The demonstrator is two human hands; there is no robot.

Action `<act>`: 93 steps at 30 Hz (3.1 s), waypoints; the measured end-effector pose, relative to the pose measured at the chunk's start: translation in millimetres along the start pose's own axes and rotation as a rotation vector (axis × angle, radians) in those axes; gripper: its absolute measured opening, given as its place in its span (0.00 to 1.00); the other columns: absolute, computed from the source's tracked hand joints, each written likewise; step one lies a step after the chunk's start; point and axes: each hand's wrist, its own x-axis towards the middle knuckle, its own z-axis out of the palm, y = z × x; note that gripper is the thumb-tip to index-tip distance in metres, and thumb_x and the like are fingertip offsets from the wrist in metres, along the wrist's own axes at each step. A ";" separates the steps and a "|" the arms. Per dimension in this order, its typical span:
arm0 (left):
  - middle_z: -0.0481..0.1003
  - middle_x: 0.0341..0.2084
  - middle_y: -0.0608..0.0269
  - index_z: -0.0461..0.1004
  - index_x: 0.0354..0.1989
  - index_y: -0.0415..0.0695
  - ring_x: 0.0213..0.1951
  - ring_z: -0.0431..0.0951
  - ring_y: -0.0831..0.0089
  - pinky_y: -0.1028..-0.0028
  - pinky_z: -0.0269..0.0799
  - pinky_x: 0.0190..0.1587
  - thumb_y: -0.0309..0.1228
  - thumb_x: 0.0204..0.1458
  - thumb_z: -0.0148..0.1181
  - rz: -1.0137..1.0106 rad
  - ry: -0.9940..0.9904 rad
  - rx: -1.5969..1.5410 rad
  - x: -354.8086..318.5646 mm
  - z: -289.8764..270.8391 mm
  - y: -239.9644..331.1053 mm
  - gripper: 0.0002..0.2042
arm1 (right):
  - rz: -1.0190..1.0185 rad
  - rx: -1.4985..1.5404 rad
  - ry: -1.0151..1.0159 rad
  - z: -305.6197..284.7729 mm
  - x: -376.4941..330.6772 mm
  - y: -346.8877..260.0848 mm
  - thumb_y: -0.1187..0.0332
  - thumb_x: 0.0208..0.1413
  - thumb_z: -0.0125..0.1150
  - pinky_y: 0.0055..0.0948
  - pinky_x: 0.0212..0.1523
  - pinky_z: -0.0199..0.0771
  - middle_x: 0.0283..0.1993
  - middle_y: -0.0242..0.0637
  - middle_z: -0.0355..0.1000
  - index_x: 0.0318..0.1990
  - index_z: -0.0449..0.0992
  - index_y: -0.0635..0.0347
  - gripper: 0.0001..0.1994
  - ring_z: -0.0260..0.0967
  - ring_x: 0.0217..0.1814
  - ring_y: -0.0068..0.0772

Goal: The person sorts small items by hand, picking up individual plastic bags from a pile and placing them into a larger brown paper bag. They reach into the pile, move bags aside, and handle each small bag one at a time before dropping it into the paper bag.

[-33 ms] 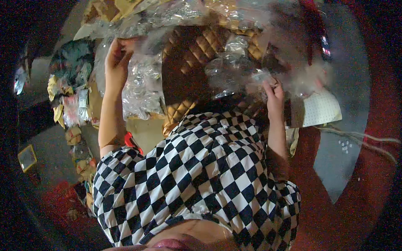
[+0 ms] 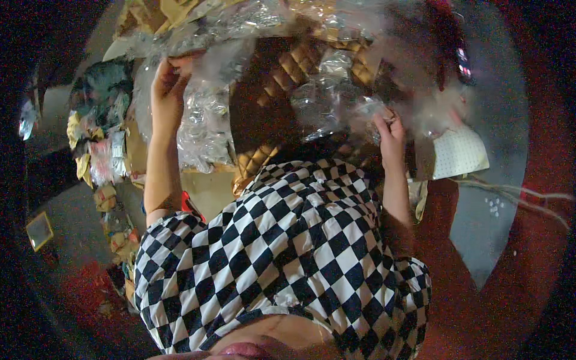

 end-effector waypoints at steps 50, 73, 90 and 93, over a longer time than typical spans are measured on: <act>0.71 0.49 0.53 0.79 0.32 0.47 0.50 0.69 0.51 0.63 0.66 0.51 0.18 0.40 0.60 0.254 -0.305 0.444 -48.3 124.4 -57.1 0.11 | -0.416 -0.277 -0.347 93.9 48.1 -75.0 0.72 0.48 0.62 0.26 0.47 0.70 0.41 0.36 0.74 0.46 0.73 0.62 0.16 0.71 0.44 0.27; 0.78 0.34 0.63 0.78 0.35 0.49 0.48 0.72 0.65 0.55 0.60 0.60 0.32 0.42 0.59 0.579 -0.320 0.791 -21.7 106.7 -62.4 0.10 | -0.920 -1.169 -0.502 77.0 36.6 -85.1 0.70 0.47 0.61 0.35 0.41 0.70 0.34 0.35 0.71 0.34 0.76 0.54 0.05 0.70 0.42 0.38; 0.76 0.36 0.71 0.78 0.42 0.57 0.45 0.71 0.68 0.43 0.50 0.61 0.37 0.47 0.60 0.436 -0.403 0.712 -19.0 137.4 -83.6 0.12 | -0.702 -1.004 -0.446 73.9 49.1 -86.1 0.66 0.50 0.63 0.35 0.41 0.71 0.38 0.39 0.74 0.40 0.72 0.57 0.11 0.72 0.42 0.41; 0.74 0.32 0.66 0.78 0.41 0.51 0.45 0.72 0.63 0.45 0.53 0.60 0.41 0.49 0.59 0.381 -0.372 0.652 -17.2 138.6 -78.5 0.13 | -0.768 -1.048 -0.421 78.2 53.4 -79.7 0.65 0.50 0.62 0.36 0.41 0.71 0.36 0.37 0.74 0.36 0.74 0.57 0.09 0.71 0.41 0.41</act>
